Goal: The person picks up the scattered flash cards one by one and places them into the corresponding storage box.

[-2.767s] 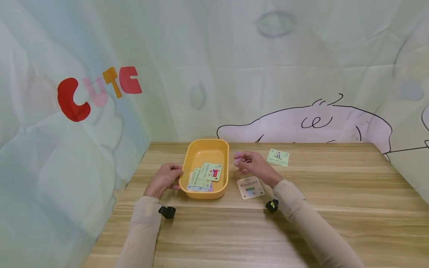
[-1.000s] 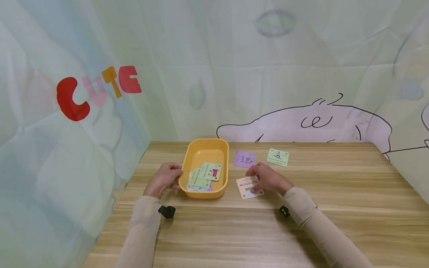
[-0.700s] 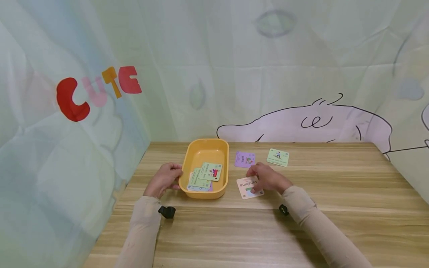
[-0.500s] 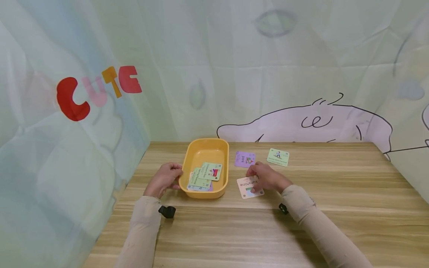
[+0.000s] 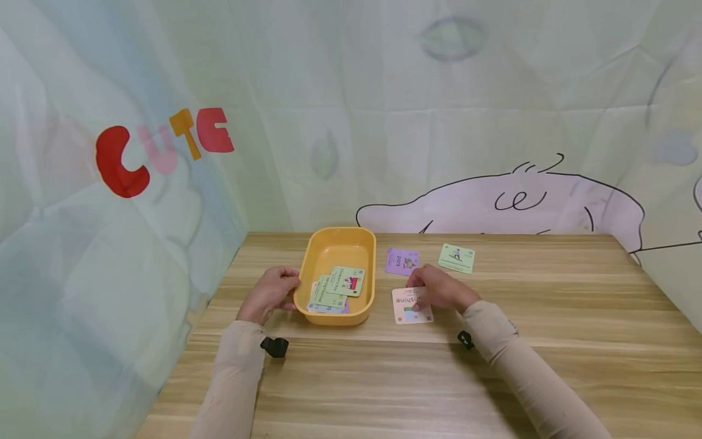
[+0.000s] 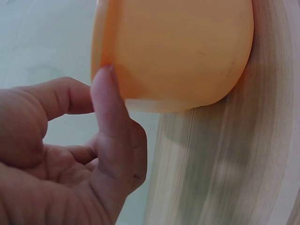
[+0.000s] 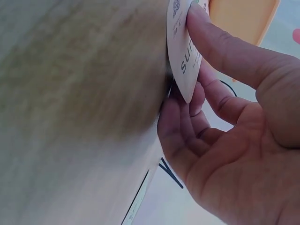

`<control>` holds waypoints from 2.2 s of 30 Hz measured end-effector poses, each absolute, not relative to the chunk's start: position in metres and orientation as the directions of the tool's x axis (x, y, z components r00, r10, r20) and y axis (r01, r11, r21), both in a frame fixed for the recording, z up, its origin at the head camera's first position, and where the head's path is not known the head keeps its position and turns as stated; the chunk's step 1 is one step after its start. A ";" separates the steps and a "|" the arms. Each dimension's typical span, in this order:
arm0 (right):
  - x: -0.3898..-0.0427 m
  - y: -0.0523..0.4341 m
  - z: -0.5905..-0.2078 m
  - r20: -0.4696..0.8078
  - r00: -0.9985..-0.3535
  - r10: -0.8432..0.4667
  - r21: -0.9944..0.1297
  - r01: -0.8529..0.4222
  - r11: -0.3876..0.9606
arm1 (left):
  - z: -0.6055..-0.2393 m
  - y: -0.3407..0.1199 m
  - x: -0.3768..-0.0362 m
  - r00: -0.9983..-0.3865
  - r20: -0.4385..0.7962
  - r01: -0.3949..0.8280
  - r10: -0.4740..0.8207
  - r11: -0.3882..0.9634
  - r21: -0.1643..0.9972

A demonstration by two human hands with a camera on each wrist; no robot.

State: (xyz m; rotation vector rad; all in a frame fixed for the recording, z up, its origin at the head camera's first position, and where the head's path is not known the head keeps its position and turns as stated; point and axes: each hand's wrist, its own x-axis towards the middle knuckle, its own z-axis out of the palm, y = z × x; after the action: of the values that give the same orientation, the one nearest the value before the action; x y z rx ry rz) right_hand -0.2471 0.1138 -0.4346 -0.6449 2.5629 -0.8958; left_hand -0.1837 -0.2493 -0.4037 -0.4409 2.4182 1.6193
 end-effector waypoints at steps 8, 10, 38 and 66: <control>-0.250 0.117 -0.436 -0.206 -0.831 -0.516 -0.691 -0.249 0.678 | -0.404 -0.250 -0.184 -0.938 -0.320 -0.346 -0.130 0.355 0.869; -0.249 0.118 -0.436 -0.219 -0.829 -0.514 -0.698 -0.235 0.676 | -0.405 -0.249 -0.184 -0.938 -0.320 -0.345 -0.129 0.355 0.869; -0.247 0.136 -0.442 -0.207 -0.819 -0.535 -0.824 -0.149 0.546 | -0.406 -0.250 -0.184 -0.937 -0.324 -0.350 -0.132 0.361 0.864; -0.244 0.149 -0.436 -0.130 -0.852 -0.507 -0.891 -0.124 0.436 | -0.405 -0.249 -0.185 -0.933 -0.332 -0.361 -0.143 0.361 0.860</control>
State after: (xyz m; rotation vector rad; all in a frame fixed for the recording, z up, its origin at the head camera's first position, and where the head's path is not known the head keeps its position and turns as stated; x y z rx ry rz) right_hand -0.2440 0.1489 -0.4363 -0.5363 2.3138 -1.3889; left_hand -0.1846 -0.2489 -0.4047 -0.4546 2.4199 1.6075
